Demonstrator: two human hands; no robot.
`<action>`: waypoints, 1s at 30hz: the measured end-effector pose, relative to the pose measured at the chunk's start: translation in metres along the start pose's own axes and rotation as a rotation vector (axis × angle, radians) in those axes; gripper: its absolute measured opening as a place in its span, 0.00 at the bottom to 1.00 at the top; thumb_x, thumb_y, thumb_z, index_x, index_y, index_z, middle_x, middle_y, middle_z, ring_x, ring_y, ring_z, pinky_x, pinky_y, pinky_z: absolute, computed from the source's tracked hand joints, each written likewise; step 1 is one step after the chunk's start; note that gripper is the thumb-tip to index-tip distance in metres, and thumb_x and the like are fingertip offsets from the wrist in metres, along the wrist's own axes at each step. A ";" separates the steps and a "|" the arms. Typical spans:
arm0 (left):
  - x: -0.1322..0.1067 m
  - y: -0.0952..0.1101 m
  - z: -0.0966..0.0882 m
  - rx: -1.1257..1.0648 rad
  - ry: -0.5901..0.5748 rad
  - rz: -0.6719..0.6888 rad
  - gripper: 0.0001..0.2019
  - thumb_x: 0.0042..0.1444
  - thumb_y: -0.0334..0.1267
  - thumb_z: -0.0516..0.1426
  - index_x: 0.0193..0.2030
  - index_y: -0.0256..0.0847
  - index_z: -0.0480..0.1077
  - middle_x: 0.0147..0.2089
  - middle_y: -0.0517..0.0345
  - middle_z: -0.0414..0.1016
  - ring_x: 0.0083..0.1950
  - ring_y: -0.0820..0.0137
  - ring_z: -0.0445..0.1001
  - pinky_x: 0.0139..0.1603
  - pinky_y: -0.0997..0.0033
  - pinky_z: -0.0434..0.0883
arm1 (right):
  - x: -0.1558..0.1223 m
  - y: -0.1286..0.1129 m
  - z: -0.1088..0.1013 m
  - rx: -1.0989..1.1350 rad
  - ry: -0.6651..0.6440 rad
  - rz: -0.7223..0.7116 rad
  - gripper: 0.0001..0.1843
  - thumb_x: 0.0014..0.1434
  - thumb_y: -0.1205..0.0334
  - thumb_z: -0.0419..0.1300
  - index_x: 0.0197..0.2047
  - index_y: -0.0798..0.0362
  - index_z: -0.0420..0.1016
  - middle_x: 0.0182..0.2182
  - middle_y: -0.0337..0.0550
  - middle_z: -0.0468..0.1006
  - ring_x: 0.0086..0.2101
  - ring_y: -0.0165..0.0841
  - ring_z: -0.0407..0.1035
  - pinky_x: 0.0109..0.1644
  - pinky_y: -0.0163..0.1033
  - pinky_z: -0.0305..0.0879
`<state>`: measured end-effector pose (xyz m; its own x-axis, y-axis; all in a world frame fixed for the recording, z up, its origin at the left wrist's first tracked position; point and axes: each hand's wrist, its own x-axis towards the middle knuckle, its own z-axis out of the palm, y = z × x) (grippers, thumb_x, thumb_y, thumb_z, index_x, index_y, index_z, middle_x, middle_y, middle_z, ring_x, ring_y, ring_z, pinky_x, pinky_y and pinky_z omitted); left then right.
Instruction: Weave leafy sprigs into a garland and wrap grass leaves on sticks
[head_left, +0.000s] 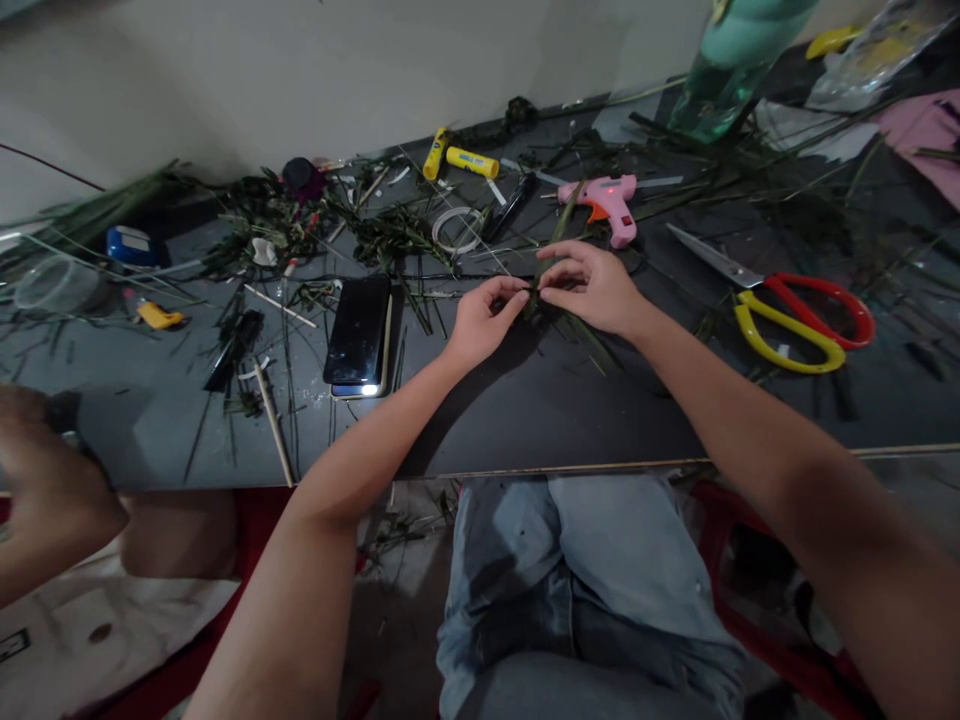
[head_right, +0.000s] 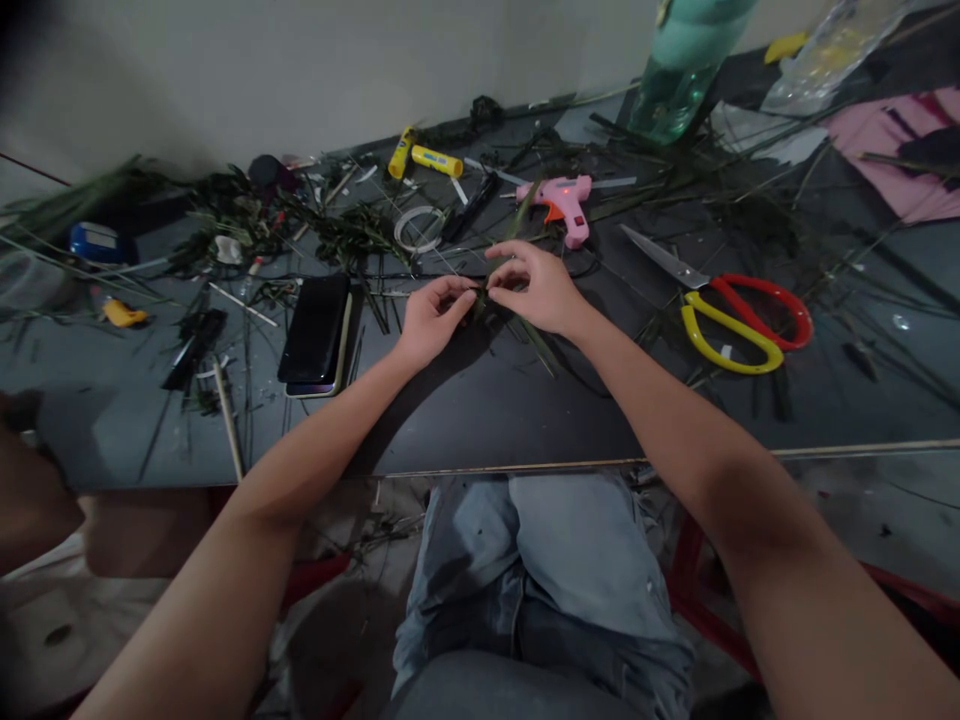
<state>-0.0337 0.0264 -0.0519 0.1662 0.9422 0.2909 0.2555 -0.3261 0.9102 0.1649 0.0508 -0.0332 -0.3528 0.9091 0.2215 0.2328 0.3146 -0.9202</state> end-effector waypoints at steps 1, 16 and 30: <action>0.000 0.000 0.000 0.002 0.002 0.002 0.08 0.60 0.41 0.60 0.42 0.41 0.78 0.33 0.59 0.81 0.32 0.75 0.75 0.33 0.77 0.72 | 0.000 0.000 0.000 0.007 0.003 0.008 0.28 0.51 0.58 0.70 0.55 0.51 0.72 0.36 0.44 0.80 0.39 0.37 0.77 0.49 0.48 0.76; -0.002 0.002 0.000 0.063 0.001 -0.002 0.10 0.62 0.41 0.61 0.45 0.39 0.76 0.39 0.56 0.83 0.38 0.74 0.79 0.36 0.77 0.73 | -0.005 -0.012 0.007 -0.087 0.093 -0.035 0.22 0.54 0.57 0.67 0.51 0.51 0.72 0.35 0.43 0.79 0.36 0.34 0.74 0.42 0.41 0.72; -0.003 0.003 -0.001 0.053 -0.007 0.013 0.12 0.59 0.38 0.63 0.49 0.39 0.78 0.40 0.55 0.85 0.39 0.71 0.82 0.43 0.72 0.77 | -0.011 -0.022 0.010 -0.258 0.146 -0.136 0.21 0.55 0.61 0.64 0.52 0.52 0.72 0.35 0.42 0.80 0.29 0.29 0.68 0.36 0.38 0.68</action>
<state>-0.0344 0.0230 -0.0496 0.1763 0.9374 0.3002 0.3031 -0.3419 0.8895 0.1548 0.0314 -0.0183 -0.2674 0.8775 0.3983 0.4211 0.4781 -0.7708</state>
